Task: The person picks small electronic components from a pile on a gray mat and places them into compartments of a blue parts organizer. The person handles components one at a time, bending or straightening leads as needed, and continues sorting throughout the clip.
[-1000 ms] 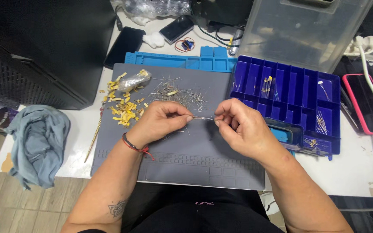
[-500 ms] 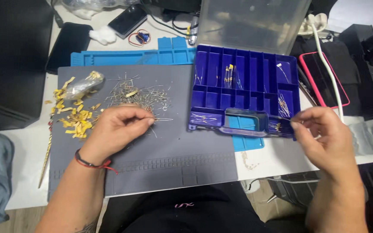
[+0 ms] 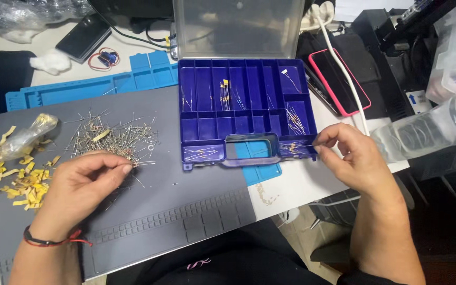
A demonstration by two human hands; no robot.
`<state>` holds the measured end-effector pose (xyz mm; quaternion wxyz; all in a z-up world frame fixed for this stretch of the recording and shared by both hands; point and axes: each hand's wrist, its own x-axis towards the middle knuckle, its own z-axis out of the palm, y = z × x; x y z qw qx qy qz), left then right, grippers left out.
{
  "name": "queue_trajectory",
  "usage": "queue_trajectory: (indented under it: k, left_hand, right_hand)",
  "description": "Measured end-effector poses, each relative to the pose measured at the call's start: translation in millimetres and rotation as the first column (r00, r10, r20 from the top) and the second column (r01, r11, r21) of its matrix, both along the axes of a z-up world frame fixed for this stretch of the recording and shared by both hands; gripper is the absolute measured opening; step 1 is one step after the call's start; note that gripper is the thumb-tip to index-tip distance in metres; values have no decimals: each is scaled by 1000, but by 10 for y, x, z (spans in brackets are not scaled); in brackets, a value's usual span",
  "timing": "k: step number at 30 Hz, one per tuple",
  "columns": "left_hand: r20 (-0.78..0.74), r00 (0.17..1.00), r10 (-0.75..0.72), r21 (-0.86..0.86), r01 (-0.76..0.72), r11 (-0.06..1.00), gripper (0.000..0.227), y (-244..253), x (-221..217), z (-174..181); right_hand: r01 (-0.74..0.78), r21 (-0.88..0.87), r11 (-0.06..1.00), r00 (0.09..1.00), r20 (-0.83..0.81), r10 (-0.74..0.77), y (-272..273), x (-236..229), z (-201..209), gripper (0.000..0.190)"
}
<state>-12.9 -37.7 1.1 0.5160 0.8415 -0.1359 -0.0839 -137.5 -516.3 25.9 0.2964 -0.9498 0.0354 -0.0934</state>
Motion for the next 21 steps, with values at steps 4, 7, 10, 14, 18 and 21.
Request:
queue_trajectory:
  k: [4, 7, 10, 14, 18, 21]
  left_hand:
    - [-12, 1000, 6, 30, -5, 1000, 12, 28, 12, -24]
    - [-47, 998, 30, 47, -28, 999, 10, -14, -16, 55]
    - [-45, 999, 19, 41, -17, 999, 11, 9, -4, 4]
    - [-28, 999, 25, 58, -23, 998, 10, -9, -10, 23]
    - [-20, 999, 26, 50, -25, 998, 10, -10, -10, -8]
    - [16, 1000, -20, -1, 20, 1000, 11, -29, 16, -102]
  right_hand:
    - [-46, -32, 998, 999, 27, 46, -24, 18, -35, 12]
    - [-108, -34, 994, 992, 63, 110, -26, 53, -9, 12]
    - [-109, -97, 989, 991, 61, 115, -40, 62, -18, 9]
    - [-32, -109, 993, 999, 13, 33, 62, 48, 56, 10]
    - [-49, -135, 990, 998, 40, 55, 74, 43, 83, 10]
    - [-40, -184, 982, 998, 50, 50, 100, -18, 95, 15]
